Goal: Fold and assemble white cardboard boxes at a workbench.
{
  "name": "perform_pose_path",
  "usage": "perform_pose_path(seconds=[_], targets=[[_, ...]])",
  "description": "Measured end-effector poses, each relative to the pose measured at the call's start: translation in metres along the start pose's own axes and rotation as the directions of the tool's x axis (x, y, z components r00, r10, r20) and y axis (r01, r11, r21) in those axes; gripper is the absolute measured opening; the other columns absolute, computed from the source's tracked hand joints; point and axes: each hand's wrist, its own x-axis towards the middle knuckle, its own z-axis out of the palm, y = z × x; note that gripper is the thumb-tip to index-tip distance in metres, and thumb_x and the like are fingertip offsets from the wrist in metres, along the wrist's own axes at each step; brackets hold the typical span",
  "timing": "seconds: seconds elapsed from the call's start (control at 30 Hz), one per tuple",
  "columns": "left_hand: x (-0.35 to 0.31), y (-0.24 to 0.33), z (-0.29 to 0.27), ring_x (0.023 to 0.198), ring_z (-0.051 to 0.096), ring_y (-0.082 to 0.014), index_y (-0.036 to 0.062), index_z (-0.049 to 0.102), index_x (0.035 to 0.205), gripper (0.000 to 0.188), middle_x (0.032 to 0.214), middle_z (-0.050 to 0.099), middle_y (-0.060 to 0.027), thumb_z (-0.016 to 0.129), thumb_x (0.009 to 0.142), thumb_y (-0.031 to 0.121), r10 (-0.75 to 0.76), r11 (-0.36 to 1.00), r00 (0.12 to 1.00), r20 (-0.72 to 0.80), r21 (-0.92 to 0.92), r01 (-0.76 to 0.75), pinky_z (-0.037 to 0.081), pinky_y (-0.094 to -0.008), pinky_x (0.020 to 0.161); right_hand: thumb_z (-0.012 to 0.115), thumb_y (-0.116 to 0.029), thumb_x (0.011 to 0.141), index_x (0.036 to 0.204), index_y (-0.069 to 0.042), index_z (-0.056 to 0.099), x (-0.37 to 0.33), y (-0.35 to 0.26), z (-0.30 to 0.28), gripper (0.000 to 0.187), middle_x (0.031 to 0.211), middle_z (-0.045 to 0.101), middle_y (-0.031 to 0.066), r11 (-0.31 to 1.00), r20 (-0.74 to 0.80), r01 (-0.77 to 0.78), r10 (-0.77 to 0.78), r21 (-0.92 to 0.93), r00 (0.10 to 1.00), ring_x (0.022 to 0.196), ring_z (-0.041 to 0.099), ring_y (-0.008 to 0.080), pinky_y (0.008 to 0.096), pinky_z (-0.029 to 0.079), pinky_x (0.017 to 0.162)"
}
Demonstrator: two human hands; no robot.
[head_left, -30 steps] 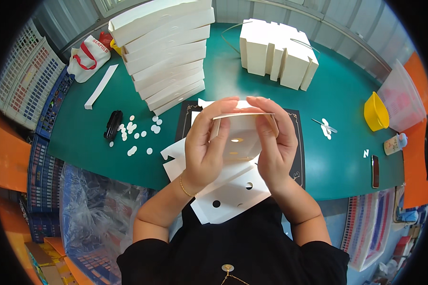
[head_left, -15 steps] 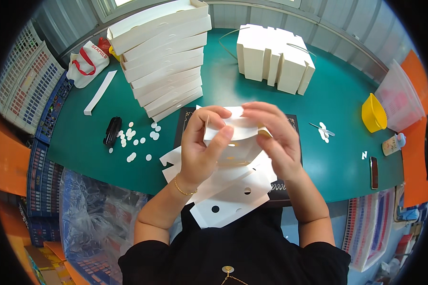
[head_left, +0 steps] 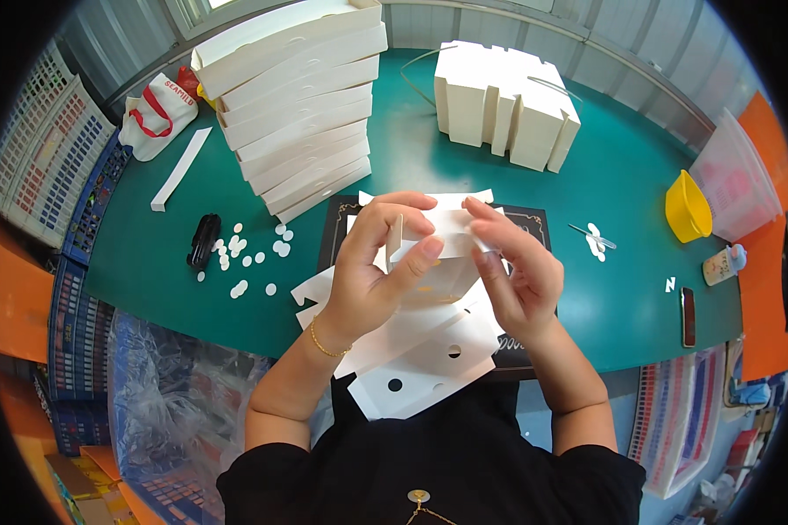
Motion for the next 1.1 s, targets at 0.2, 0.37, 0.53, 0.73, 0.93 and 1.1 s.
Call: perform_pose_path(seconds=[0.2,0.37,0.53,0.73,0.93,1.1], targets=[[0.002,-0.002,-0.003,0.113,0.057,-0.0176,0.0089,0.059,0.108,0.027,0.129,0.06,-0.0147,0.077,0.088,0.01,-0.022,0.983,0.997,0.072,-0.18,0.035,0.048,-0.0319,0.096,0.07,0.01,0.084,0.125,0.005,0.061,0.011,0.001,-0.014,0.042,0.133,0.061,0.0232,1.0,0.144,-0.003,0.002,0.007,0.99,0.125,0.061,0.0305,0.039,0.049,0.107],[-0.001,-0.011,-0.007,0.11,0.06,-0.018,0.0099,0.06,0.106,0.026,0.13,0.062,-0.0141,0.077,0.087,0.01,-0.033,0.962,0.995,0.089,-0.269,0.056,0.049,-0.0321,0.095,0.066,0.012,0.082,0.124,0.002,0.061,0.011,0.006,-0.009,0.043,0.132,0.059,0.0175,0.983,0.164,-0.09,0.063,0.159,0.984,0.125,0.058,0.0263,0.0386,0.047,0.106],[0.002,-0.015,-0.009,0.113,0.062,-0.0182,0.0059,0.063,0.107,0.022,0.133,0.058,-0.0147,0.068,0.088,-0.003,-0.003,0.921,0.992,0.129,-0.386,0.053,0.056,-0.0303,0.091,0.061,0.008,0.085,0.116,-0.003,0.064,0.01,0.01,0.005,0.032,0.129,0.056,0.0113,0.888,0.123,-0.198,0.161,0.414,0.979,0.124,0.053,0.0223,0.0376,0.042,0.106],[0.004,-0.013,-0.01,0.114,0.062,-0.0197,0.0074,0.066,0.103,0.024,0.131,0.06,-0.014,0.069,0.085,-0.008,-0.031,0.911,0.99,0.14,-0.403,0.085,0.056,-0.0305,0.092,0.063,0.002,0.091,0.111,-0.004,0.065,0.014,0.011,0.009,0.021,0.124,0.057,0.01,0.915,0.137,-0.169,0.127,0.367,0.982,0.12,0.055,0.0211,0.0361,0.042,0.104],[0.001,-0.016,-0.006,0.121,0.058,-0.0208,0.0099,0.069,0.098,0.025,0.128,0.062,-0.0123,0.07,0.082,-0.01,-0.026,0.869,0.992,0.127,-0.488,0.085,0.048,-0.0346,0.101,0.062,0.0,0.094,0.11,-0.003,0.066,0.01,0.008,0.011,0.017,0.122,0.058,0.0115,0.943,0.087,-0.12,0.098,0.31,0.991,0.117,0.057,0.0211,0.035,0.044,0.102],[0.002,-0.023,-0.012,0.122,0.056,-0.0208,0.011,0.069,0.094,0.021,0.128,0.061,-0.0113,0.076,0.079,-0.002,-0.022,0.852,0.984,0.175,-0.512,0.11,0.045,-0.0365,0.103,0.064,-0.001,0.094,0.111,-0.002,0.066,0.008,0.007,0.011,0.017,0.122,0.059,0.0128,0.973,0.083,-0.093,0.077,0.209,0.994,0.117,0.058,0.0222,0.0355,0.046,0.1]])
